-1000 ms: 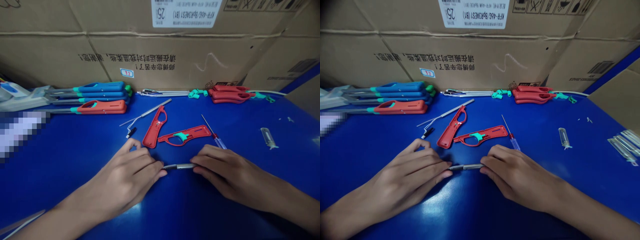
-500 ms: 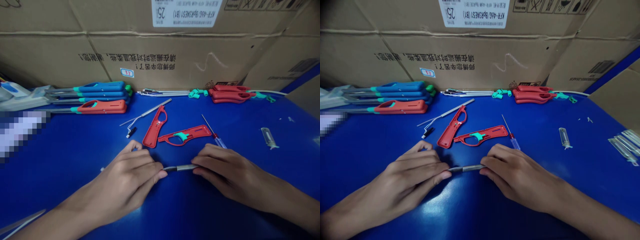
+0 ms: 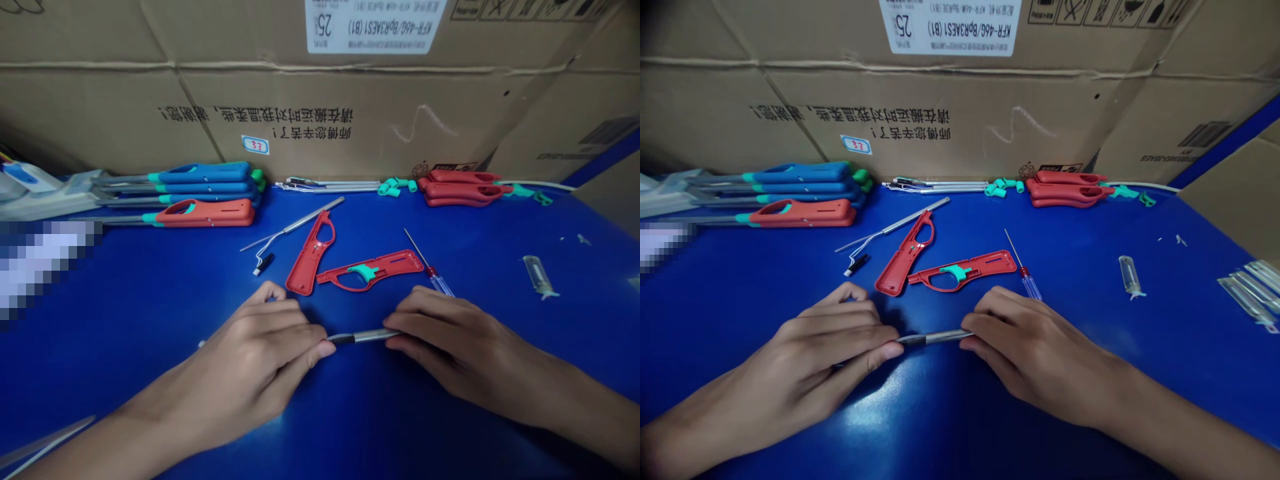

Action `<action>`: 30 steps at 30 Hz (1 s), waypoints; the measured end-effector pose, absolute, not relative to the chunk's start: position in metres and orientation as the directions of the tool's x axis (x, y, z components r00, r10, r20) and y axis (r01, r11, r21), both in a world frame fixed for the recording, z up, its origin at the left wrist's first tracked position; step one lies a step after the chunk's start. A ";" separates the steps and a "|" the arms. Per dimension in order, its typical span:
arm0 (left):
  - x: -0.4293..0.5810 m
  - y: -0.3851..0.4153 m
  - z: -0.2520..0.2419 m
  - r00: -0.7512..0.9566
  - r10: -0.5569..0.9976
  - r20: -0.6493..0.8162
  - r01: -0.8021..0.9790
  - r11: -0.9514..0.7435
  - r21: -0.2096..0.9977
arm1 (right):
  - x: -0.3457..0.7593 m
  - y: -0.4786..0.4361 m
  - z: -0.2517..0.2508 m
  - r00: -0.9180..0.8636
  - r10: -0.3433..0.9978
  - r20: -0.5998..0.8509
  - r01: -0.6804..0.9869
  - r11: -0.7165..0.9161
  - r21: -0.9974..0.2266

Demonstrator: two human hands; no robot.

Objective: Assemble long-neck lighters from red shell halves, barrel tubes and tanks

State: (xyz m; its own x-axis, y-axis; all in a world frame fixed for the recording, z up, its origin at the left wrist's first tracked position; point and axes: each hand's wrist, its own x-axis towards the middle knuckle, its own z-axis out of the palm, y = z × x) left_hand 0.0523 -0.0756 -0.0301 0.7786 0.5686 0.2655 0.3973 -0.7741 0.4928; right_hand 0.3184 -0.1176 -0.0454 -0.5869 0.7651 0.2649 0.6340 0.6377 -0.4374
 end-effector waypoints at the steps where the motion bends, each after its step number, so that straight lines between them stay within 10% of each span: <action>1: 0.053 -0.075 -0.030 0.780 0.567 0.266 0.396 -0.776 0.491 | 0.318 -0.118 -0.045 -0.585 0.765 0.269 0.633 0.638 -0.438; 30: 0.049 -0.073 -0.041 0.772 0.434 0.464 0.318 -0.896 0.310 | 0.318 -0.116 -0.045 -0.568 0.773 0.283 0.639 0.631 -0.440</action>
